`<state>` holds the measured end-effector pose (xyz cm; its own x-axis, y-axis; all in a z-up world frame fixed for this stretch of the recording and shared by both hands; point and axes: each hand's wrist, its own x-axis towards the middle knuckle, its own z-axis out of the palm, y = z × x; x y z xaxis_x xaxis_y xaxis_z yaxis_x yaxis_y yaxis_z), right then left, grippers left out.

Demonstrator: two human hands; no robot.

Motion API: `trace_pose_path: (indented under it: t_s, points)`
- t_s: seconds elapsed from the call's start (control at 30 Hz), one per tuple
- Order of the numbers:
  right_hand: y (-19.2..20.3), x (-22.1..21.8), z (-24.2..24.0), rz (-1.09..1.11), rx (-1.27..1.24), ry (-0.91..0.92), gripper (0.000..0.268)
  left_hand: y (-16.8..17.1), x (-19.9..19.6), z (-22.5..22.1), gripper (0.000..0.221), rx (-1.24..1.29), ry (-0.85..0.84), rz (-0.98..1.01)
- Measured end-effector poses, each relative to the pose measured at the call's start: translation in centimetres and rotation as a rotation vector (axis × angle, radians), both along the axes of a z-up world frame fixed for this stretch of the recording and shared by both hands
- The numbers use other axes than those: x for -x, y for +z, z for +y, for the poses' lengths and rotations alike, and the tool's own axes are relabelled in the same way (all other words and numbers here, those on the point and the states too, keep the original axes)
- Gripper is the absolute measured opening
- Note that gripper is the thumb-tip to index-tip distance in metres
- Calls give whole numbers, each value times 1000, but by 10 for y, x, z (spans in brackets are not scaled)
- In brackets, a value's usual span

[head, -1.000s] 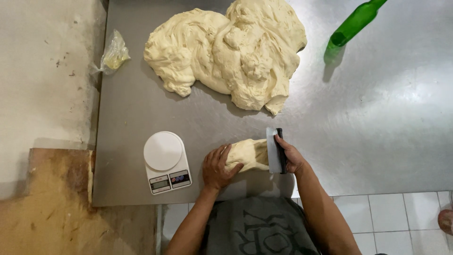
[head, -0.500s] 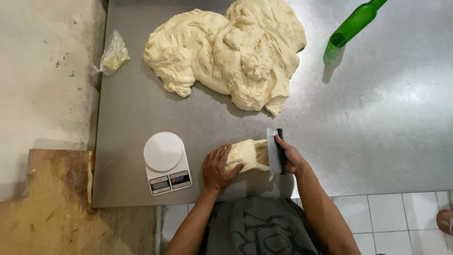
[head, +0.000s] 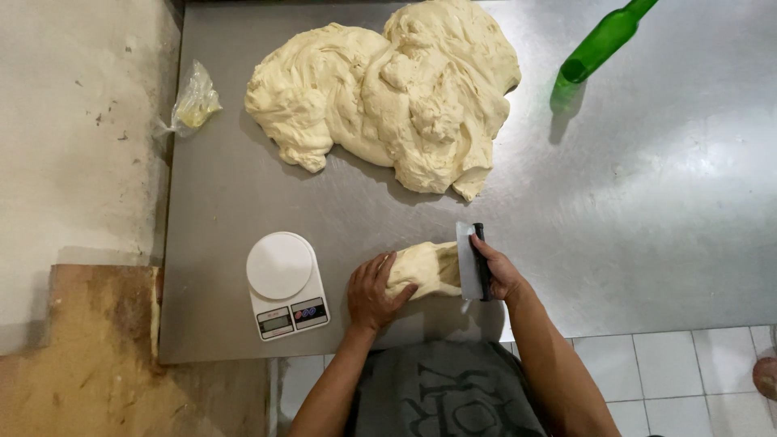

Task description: Scaling and portioning bread dough using a bench scraper and a digital scale.

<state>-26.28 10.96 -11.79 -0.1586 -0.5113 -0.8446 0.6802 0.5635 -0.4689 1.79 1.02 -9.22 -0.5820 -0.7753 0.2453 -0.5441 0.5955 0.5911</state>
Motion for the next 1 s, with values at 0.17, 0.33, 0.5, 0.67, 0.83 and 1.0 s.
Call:
trace_pose_path:
  t_s: [0.17,0.33,0.5,0.67,0.83,1.0]
  points:
    - [-4,1,2,23,-11,7,60,4,0,0,75,-15,-5,-28]
    - [-6,3,3,-5,21,0,58,1,0,-1,74,4,-2,0]
    - [-5,2,2,-12,21,-14,57,6,1,-1,73,-14,-2,-8]
    - [-11,4,3,-1,20,-13,57,3,0,-1,73,-25,-1,-2]
    - [-4,0,3,24,0,-5,59,3,0,0,74,-22,3,-18]
    - [-6,3,2,19,8,-5,60,-1,-1,-1,74,-22,-10,-5]
